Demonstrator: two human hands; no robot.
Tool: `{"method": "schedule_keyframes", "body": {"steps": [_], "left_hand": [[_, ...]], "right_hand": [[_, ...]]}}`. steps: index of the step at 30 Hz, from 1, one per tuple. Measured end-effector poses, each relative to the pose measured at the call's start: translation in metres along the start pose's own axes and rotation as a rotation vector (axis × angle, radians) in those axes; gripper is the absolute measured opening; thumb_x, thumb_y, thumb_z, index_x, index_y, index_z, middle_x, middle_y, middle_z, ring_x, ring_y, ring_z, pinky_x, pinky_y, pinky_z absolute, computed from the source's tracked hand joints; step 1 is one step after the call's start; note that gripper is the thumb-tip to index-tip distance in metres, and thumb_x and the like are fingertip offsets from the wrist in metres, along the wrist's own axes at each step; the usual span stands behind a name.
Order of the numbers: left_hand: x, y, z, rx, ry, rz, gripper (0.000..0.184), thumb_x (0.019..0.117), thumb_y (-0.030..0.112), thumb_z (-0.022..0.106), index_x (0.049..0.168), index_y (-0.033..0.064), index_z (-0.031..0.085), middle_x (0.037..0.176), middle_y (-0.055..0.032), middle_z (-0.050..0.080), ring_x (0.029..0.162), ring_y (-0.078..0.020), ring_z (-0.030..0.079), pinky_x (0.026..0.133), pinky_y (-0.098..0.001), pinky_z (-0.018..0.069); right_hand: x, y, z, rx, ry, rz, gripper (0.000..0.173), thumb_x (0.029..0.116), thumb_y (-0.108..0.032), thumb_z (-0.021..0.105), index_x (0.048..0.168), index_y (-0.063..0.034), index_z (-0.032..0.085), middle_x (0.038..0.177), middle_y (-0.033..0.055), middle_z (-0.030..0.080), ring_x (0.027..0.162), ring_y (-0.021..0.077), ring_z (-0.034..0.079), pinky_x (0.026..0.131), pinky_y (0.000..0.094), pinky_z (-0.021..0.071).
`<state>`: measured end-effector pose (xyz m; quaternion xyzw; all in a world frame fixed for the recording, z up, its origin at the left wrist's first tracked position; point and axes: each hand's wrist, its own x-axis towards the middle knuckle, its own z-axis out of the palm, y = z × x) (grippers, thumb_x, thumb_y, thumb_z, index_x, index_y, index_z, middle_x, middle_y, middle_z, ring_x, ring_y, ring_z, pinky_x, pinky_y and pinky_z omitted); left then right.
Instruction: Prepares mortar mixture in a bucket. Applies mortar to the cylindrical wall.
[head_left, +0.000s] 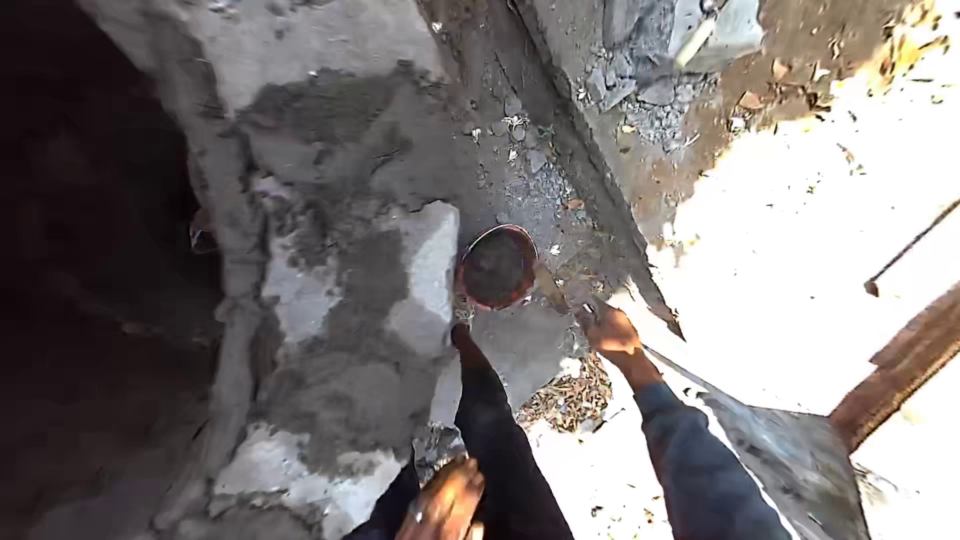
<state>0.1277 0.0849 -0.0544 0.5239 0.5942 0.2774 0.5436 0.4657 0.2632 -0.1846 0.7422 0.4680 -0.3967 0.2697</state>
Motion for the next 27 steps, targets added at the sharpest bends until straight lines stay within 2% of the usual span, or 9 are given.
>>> {"method": "schedule_keyframes", "body": {"steps": [3,7,11,13,18,21,22,25,27], "left_hand": [[0.091,-0.064,0.102,-0.034,0.1,-0.233,0.045,0.1024,0.022,0.051,0.136,-0.0063,0.06,0.136,-0.0208,0.064,0.129,-0.0267,0.06,0.112,-0.0426,0.0476],[0.228,-0.167,0.158,-0.04,0.184,-0.649,0.048,0.1082,0.02,0.045,0.15,-0.004,0.044,0.147,-0.0233,0.052,0.135,-0.0306,0.053,0.115,-0.0447,0.0416],[0.319,-0.25,0.177,0.036,0.161,-0.809,0.052,0.1117,0.03,0.038,0.152,-0.0032,0.04,0.152,-0.0251,0.047,0.14,-0.0352,0.047,0.117,-0.0518,0.0359],[0.343,-0.274,0.185,0.099,0.09,-0.833,0.055,0.1119,0.038,0.035,0.152,-0.0003,0.042,0.152,-0.0238,0.048,0.142,-0.0355,0.045,0.118,-0.0536,0.0326],[0.37,-0.299,0.195,0.205,0.015,-0.771,0.048,0.1115,0.037,0.038,0.14,0.0033,0.057,0.138,-0.0235,0.06,0.132,-0.0356,0.054,0.112,-0.0582,0.0385],[0.376,-0.301,0.196,0.306,-0.051,-0.734,0.043,0.1102,0.035,0.044,0.139,0.0058,0.059,0.134,-0.0213,0.063,0.127,-0.0361,0.058,0.108,-0.0596,0.0414],[0.378,-0.301,0.198,0.324,-0.057,-0.723,0.042,0.1098,0.034,0.045,0.137,0.0056,0.06,0.13,-0.0217,0.064,0.123,-0.0367,0.06,0.105,-0.0604,0.0428],[0.379,-0.3,0.199,0.324,-0.095,-0.7,0.038,0.1098,0.031,0.046,0.132,0.0038,0.06,0.121,-0.0228,0.066,0.112,-0.0366,0.064,0.098,-0.0592,0.0472],[0.375,-0.302,0.195,0.351,-0.109,-0.696,0.035,0.1096,0.029,0.047,0.127,0.0025,0.061,0.113,-0.0233,0.067,0.106,-0.037,0.065,0.095,-0.0593,0.0481]], "right_hand": [[0.087,0.008,0.034,0.005,-0.13,0.081,0.058,0.1094,-0.045,0.04,0.14,-0.0005,0.059,0.135,0.0288,0.062,0.129,0.0453,0.058,0.107,0.0656,0.0432],[0.198,0.005,0.08,0.12,-0.251,0.054,0.053,0.1111,-0.04,0.041,0.126,0.0051,0.064,0.124,0.0315,0.065,0.118,0.0458,0.063,0.1,0.0647,0.0472],[0.236,-0.05,0.09,-0.028,-0.503,0.001,0.045,0.1121,-0.027,0.042,0.143,0.0036,0.054,0.15,0.0262,0.052,0.142,0.0414,0.048,0.115,0.0591,0.0396],[0.246,-0.04,0.142,-0.093,-0.299,-0.136,0.034,0.1049,-0.024,0.055,0.121,0.0029,0.068,0.126,0.0264,0.066,0.12,0.0433,0.064,0.097,0.0616,0.0521],[0.244,-0.009,0.133,0.013,-0.398,-0.141,0.039,0.1051,-0.031,0.055,0.119,0.0034,0.067,0.115,0.0265,0.068,0.109,0.0419,0.067,0.09,0.0624,0.0533],[0.239,-0.007,0.158,0.577,-0.481,-0.026,0.051,0.1132,-0.045,0.034,0.095,-0.0041,0.058,0.069,0.0077,0.053,0.056,0.0169,0.055,0.052,0.0315,0.0496],[0.243,-0.011,0.175,0.646,-0.523,0.017,0.053,0.113,-0.047,0.032,0.094,-0.0052,0.058,0.068,0.0058,0.053,0.055,0.0149,0.054,0.053,0.0297,0.049],[0.243,-0.021,0.195,0.476,-0.569,0.031,0.056,0.1134,-0.04,0.035,0.128,0.0069,0.063,0.124,0.0282,0.066,0.117,0.0374,0.065,0.104,0.0547,0.0484],[0.215,-0.007,0.196,0.5,-0.505,0.029,0.056,0.1133,-0.043,0.033,0.123,0.0036,0.063,0.11,0.0241,0.066,0.097,0.0336,0.066,0.09,0.0513,0.0522]]}}
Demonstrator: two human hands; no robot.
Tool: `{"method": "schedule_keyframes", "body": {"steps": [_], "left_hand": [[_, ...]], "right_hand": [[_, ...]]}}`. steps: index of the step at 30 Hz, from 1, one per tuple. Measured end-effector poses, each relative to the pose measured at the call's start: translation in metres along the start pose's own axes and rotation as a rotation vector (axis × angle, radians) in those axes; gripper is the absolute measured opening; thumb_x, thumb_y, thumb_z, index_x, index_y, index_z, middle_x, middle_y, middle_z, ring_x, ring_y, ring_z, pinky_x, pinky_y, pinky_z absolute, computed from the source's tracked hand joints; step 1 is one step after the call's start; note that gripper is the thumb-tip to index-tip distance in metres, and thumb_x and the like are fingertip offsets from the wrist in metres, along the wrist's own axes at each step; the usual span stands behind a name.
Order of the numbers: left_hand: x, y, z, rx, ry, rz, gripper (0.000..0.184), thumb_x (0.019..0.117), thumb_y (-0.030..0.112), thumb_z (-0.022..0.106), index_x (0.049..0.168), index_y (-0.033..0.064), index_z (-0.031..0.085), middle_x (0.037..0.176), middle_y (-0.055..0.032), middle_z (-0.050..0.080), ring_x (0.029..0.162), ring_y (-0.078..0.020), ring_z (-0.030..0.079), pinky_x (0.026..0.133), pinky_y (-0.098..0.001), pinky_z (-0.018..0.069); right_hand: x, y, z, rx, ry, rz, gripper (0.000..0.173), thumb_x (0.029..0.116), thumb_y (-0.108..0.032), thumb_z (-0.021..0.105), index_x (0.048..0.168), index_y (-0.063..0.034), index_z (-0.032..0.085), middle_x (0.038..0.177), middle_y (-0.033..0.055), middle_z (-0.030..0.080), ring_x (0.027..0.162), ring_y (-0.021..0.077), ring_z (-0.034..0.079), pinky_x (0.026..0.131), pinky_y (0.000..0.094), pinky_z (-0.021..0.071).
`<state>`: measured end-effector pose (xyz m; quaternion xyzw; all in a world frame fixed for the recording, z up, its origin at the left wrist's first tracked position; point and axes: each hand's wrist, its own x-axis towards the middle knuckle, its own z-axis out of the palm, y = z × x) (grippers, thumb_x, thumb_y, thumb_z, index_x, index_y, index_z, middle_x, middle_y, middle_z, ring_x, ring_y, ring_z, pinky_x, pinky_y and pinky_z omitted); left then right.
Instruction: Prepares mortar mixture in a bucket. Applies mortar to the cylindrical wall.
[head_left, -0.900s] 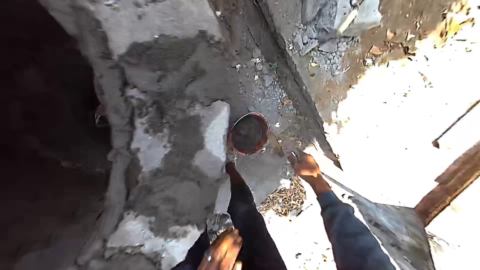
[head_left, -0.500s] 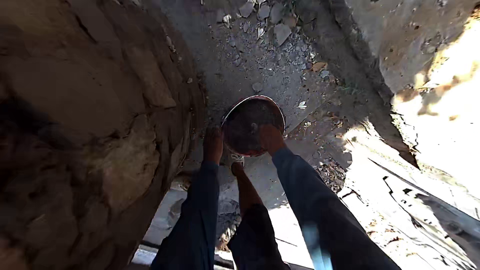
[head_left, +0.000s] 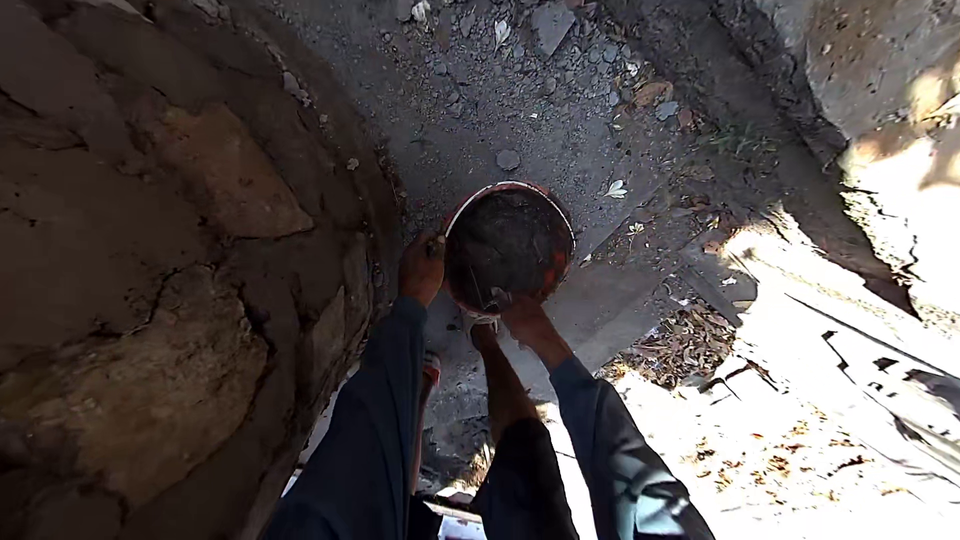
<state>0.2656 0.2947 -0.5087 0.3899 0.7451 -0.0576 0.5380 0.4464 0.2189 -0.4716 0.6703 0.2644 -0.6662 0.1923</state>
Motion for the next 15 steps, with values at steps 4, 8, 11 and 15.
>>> {"method": "schedule_keyframes", "body": {"steps": [4,8,11,15], "left_hand": [[0.004,0.004,0.005,0.081,0.012,0.015,0.035,0.11,0.032,0.045,0.123,0.0035,0.062,0.106,-0.0226,0.067,0.101,-0.0391,0.065,0.09,-0.0622,0.0478],[0.005,0.005,0.006,0.111,0.027,0.057,0.035,0.1097,0.031,0.046,0.122,0.0042,0.064,0.108,-0.0217,0.068,0.102,-0.0388,0.066,0.09,-0.0628,0.0488],[0.006,0.007,0.009,0.13,0.029,0.083,0.031,0.1094,0.029,0.047,0.116,0.0029,0.064,0.104,-0.0211,0.068,0.099,-0.0373,0.066,0.089,-0.0617,0.0486],[0.001,0.008,0.014,0.101,0.028,0.102,0.03,0.109,0.028,0.048,0.113,0.0033,0.064,0.101,-0.0196,0.068,0.097,-0.0354,0.066,0.088,-0.0602,0.0491]], "right_hand": [[-0.009,0.031,-0.05,0.144,0.21,0.057,0.06,0.1132,-0.047,0.028,0.112,0.0012,0.065,0.086,0.0166,0.062,0.074,0.0279,0.062,0.074,0.0473,0.0525],[0.042,0.009,-0.062,-0.094,0.284,0.041,0.065,0.1125,-0.048,0.03,0.11,0.0068,0.066,0.11,0.0324,0.067,0.106,0.048,0.067,0.087,0.066,0.0525],[0.037,-0.008,-0.048,-0.4,0.252,0.03,0.055,0.1119,-0.044,0.035,0.114,0.0022,0.066,0.112,0.0272,0.069,0.108,0.0431,0.069,0.087,0.0601,0.0559],[0.02,-0.006,-0.031,-0.559,0.215,-0.005,0.046,0.1107,-0.037,0.041,0.124,0.0024,0.06,0.108,0.0243,0.069,0.104,0.041,0.071,0.085,0.0558,0.0581]]}}
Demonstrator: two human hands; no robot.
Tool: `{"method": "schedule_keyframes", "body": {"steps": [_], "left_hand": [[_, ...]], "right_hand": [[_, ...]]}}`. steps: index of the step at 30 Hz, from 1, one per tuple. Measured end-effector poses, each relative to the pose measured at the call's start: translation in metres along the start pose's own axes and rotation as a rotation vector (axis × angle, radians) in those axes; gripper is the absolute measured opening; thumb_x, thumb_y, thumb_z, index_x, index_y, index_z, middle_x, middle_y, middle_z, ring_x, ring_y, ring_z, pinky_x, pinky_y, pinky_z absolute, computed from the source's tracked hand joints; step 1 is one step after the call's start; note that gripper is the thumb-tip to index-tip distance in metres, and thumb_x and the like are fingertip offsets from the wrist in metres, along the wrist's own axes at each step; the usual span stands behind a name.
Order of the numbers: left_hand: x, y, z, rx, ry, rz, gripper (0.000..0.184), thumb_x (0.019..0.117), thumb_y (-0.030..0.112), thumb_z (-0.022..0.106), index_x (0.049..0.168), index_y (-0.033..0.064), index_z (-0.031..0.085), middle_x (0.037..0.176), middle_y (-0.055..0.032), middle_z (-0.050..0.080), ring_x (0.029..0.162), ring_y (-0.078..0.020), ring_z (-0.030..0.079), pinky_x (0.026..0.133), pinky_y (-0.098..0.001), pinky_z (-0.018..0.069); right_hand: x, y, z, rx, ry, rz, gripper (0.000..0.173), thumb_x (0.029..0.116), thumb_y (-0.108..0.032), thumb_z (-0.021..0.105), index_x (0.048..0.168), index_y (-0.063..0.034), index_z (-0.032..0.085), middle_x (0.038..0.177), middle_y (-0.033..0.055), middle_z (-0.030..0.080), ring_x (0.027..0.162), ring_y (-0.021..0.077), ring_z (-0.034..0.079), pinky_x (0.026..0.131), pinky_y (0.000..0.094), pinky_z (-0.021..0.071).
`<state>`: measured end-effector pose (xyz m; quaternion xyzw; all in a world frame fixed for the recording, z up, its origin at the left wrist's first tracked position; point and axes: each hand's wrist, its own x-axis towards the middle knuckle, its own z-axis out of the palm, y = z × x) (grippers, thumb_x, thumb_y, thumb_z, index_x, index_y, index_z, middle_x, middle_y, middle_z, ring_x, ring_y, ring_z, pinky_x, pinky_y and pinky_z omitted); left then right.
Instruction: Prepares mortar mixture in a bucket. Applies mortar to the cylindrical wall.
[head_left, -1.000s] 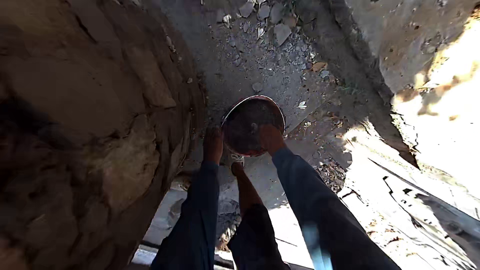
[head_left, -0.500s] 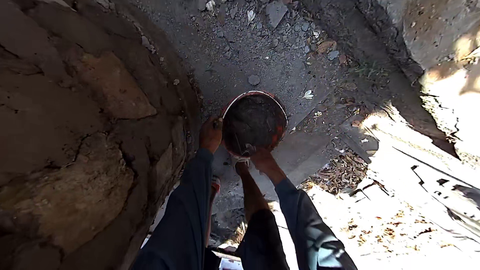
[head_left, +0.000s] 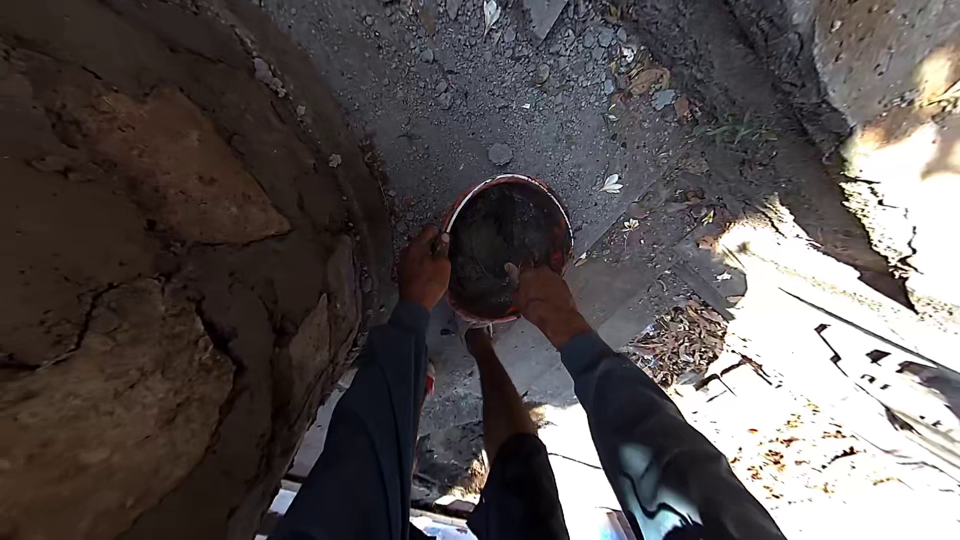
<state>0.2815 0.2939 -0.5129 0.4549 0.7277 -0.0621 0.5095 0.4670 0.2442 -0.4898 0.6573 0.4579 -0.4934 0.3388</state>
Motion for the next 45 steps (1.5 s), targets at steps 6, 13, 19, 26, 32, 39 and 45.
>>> {"method": "schedule_keyframes", "body": {"steps": [6,13,19,26,32,39,45], "left_hand": [[-0.003,-0.003,-0.006,-0.002,0.01,0.034,0.032,0.109,0.029,0.048,0.113,0.0018,0.065,0.098,-0.0208,0.068,0.093,-0.0375,0.066,0.085,-0.0619,0.0492],[-0.013,-0.014,0.001,-0.058,-0.006,0.034,0.031,0.1087,0.03,0.049,0.108,0.0032,0.064,0.086,-0.0165,0.064,0.082,-0.0325,0.063,0.078,-0.0567,0.0488],[-0.018,-0.002,0.008,-0.032,-0.019,0.024,0.029,0.1084,0.029,0.049,0.103,0.004,0.063,0.085,-0.0162,0.064,0.083,-0.0333,0.063,0.077,-0.0582,0.0486],[-0.019,-0.008,0.009,-0.06,-0.007,0.039,0.03,0.1084,0.031,0.05,0.105,0.0048,0.064,0.083,-0.0132,0.062,0.078,-0.0286,0.061,0.074,-0.0532,0.0479],[-0.012,-0.01,0.003,-0.051,-0.016,0.01,0.031,0.1088,0.033,0.048,0.11,0.0064,0.064,0.087,-0.0146,0.064,0.08,-0.0307,0.063,0.075,-0.0549,0.049],[-0.024,0.01,0.01,0.02,-0.015,0.061,0.03,0.1091,0.029,0.048,0.112,0.0045,0.064,0.089,-0.0187,0.067,0.084,-0.0364,0.066,0.077,-0.0598,0.0509],[-0.012,0.021,0.003,0.036,-0.042,0.059,0.031,0.1091,0.03,0.048,0.113,0.0047,0.065,0.095,-0.0182,0.068,0.09,-0.0352,0.066,0.082,-0.0597,0.0492]], "right_hand": [[-0.024,0.021,-0.034,0.287,-0.254,-0.087,0.054,0.1128,-0.043,0.036,0.105,0.003,0.064,0.09,0.019,0.061,0.081,0.0295,0.062,0.075,0.0479,0.0515],[-0.037,0.028,-0.025,0.212,-0.275,-0.033,0.053,0.1127,-0.042,0.036,0.112,0.0027,0.064,0.1,0.0235,0.064,0.092,0.0366,0.065,0.084,0.0555,0.0512],[-0.01,0.02,0.002,0.366,-0.356,0.059,0.05,0.1127,-0.039,0.038,0.114,0.0048,0.063,0.096,0.0211,0.062,0.079,0.0291,0.062,0.078,0.0479,0.0522],[-0.044,0.045,-0.034,0.423,-0.129,0.09,0.056,0.1105,-0.053,0.037,0.101,-0.0041,0.064,0.077,0.012,0.058,0.065,0.0241,0.059,0.062,0.0444,0.0511],[-0.045,0.061,-0.02,0.294,0.105,0.065,0.051,0.1057,-0.048,0.054,0.134,-0.0053,0.06,0.095,0.0238,0.07,0.09,0.0435,0.07,0.078,0.0639,0.0537],[-0.02,-0.04,0.029,0.062,-0.198,-0.001,0.044,0.1047,-0.014,0.051,0.145,0.0015,0.046,0.128,0.0267,0.063,0.118,0.0432,0.065,0.096,0.0583,0.0536],[-0.093,0.016,0.002,0.111,0.183,0.098,0.048,0.1102,-0.043,0.039,0.122,-0.0026,0.062,0.098,0.021,0.071,0.094,0.0406,0.072,0.078,0.0555,0.0555]]}}
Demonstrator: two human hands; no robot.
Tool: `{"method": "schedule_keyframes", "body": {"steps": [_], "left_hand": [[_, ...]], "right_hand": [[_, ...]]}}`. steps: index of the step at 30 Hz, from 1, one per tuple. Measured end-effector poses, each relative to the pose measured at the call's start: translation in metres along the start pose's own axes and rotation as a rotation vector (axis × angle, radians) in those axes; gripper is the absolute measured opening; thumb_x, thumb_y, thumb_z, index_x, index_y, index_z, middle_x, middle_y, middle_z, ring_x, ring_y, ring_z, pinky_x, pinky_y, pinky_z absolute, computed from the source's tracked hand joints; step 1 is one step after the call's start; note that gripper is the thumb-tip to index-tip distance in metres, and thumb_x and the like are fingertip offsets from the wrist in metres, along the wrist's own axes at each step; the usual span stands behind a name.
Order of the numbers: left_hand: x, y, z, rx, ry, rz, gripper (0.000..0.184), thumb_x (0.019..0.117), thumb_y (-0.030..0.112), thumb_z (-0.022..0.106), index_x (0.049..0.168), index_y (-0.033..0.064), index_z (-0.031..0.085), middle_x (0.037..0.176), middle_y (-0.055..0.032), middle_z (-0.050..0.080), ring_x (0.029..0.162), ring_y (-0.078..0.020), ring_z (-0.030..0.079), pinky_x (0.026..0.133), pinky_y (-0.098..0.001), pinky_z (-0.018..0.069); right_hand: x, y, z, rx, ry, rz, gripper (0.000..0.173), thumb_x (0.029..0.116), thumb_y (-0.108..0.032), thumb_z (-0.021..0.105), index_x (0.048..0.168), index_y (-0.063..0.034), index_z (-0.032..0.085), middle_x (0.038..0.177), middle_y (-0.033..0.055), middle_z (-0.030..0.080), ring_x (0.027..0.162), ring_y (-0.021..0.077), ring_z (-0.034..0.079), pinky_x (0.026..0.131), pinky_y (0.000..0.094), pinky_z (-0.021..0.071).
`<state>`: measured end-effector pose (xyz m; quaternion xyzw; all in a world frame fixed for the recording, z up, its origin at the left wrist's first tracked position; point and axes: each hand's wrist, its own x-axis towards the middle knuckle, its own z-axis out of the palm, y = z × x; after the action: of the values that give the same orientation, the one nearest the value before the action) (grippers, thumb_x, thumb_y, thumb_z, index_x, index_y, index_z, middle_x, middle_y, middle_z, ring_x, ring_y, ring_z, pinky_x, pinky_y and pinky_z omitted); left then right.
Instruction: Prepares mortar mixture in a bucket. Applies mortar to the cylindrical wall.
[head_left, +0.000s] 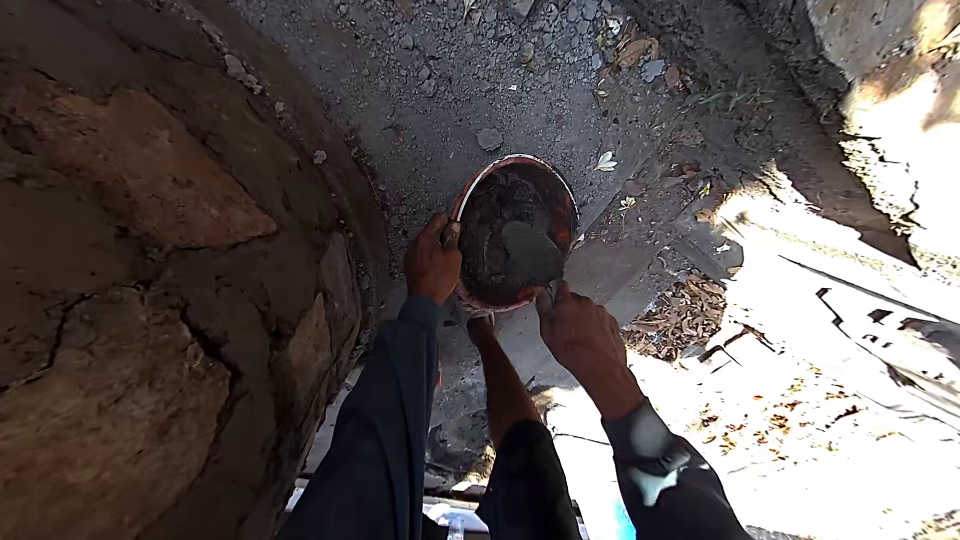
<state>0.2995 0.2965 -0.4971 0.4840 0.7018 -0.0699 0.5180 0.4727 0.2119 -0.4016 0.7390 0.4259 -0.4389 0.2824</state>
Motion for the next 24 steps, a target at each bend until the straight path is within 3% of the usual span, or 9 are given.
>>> {"method": "schedule_keyframes", "body": {"steps": [2,5,7,10,13,16,18,21,24], "left_hand": [[0.004,-0.006,-0.002,-0.003,0.011,-0.005,0.03,0.1093,0.029,0.048,0.111,0.0048,0.064,0.093,-0.0185,0.067,0.088,-0.036,0.066,0.08,-0.0599,0.0496],[-0.002,-0.012,0.003,-0.012,0.015,-0.009,0.028,0.1086,0.029,0.049,0.11,0.0049,0.065,0.091,-0.017,0.067,0.085,-0.0336,0.066,0.079,-0.0577,0.0507],[0.001,-0.008,0.004,-0.033,0.031,0.015,0.027,0.108,0.027,0.051,0.107,0.0043,0.065,0.087,-0.0162,0.066,0.081,-0.0325,0.065,0.077,-0.0561,0.0506],[-0.004,-0.017,0.005,-0.047,0.024,-0.002,0.029,0.1088,0.028,0.048,0.109,0.0047,0.065,0.089,-0.0158,0.066,0.085,-0.0327,0.065,0.08,-0.0567,0.0501],[-0.004,-0.018,0.009,-0.061,0.04,0.01,0.029,0.1091,0.029,0.048,0.106,0.0051,0.064,0.087,-0.015,0.065,0.083,-0.0317,0.064,0.077,-0.0562,0.0488],[-0.002,-0.015,0.007,-0.055,0.07,0.021,0.027,0.1086,0.027,0.049,0.104,0.0042,0.064,0.085,-0.0155,0.064,0.082,-0.0319,0.063,0.076,-0.0558,0.0489],[-0.004,-0.022,0.007,-0.062,0.06,0.015,0.026,0.1083,0.025,0.05,0.106,0.0031,0.064,0.087,-0.0171,0.065,0.083,-0.0333,0.064,0.078,-0.0571,0.0495],[-0.009,-0.021,0.009,-0.086,0.023,-0.002,0.028,0.1086,0.028,0.05,0.108,0.005,0.065,0.087,-0.016,0.065,0.08,-0.0318,0.064,0.076,-0.0564,0.0505],[-0.01,-0.01,0.004,-0.057,0.01,-0.04,0.03,0.1093,0.031,0.048,0.108,0.0052,0.063,0.088,-0.018,0.064,0.082,-0.0361,0.064,0.076,-0.0598,0.0488]], "right_hand": [[0.009,-0.016,-0.007,-0.002,0.072,0.004,0.043,0.1103,-0.037,0.041,0.126,-0.0017,0.06,0.097,0.0215,0.07,0.089,0.0409,0.072,0.073,0.0546,0.0562],[0.044,-0.05,0.031,-0.097,-0.252,-0.102,0.034,0.1077,-0.015,0.044,0.138,-0.0005,0.05,0.118,0.0252,0.067,0.108,0.0428,0.069,0.088,0.0568,0.0562],[0.056,-0.042,0.028,-0.167,-0.344,-0.149,0.035,0.1082,-0.015,0.044,0.14,-0.0025,0.053,0.124,0.0252,0.067,0.117,0.0438,0.066,0.094,0.0594,0.0532],[0.04,-0.014,-0.004,-0.216,-0.205,-0.094,0.035,0.1073,-0.028,0.049,0.135,-0.0075,0.058,0.11,0.0225,0.07,0.103,0.0439,0.07,0.08,0.0589,0.0566],[0.059,-0.023,-0.01,-0.141,0.011,-0.04,0.03,0.1062,-0.018,0.051,0.131,-0.0012,0.057,0.104,0.0256,0.07,0.094,0.0458,0.071,0.073,0.0578,0.0578],[0.067,-0.062,0.016,-0.087,-0.077,-0.091,0.03,0.1088,-0.009,0.044,0.134,0.0035,0.054,0.118,0.028,0.066,0.106,0.0446,0.069,0.084,0.0559,0.0578],[0.054,-0.055,0.024,-0.223,-0.15,-0.192,0.033,0.1084,-0.005,0.042,0.139,0.0043,0.051,0.122,0.029,0.063,0.11,0.0446,0.067,0.088,0.0539,0.0564],[0.03,-0.032,-0.016,-0.273,-0.152,-0.196,0.034,0.1072,-0.012,0.047,0.138,-0.0013,0.054,0.116,0.0248,0.067,0.104,0.0427,0.07,0.083,0.0542,0.0572],[0.031,-0.023,-0.029,0.158,-0.261,-0.113,0.045,0.1131,-0.037,0.036,0.123,-0.0011,0.061,0.096,0.0204,0.067,0.089,0.0348,0.069,0.079,0.0509,0.0559]]}}
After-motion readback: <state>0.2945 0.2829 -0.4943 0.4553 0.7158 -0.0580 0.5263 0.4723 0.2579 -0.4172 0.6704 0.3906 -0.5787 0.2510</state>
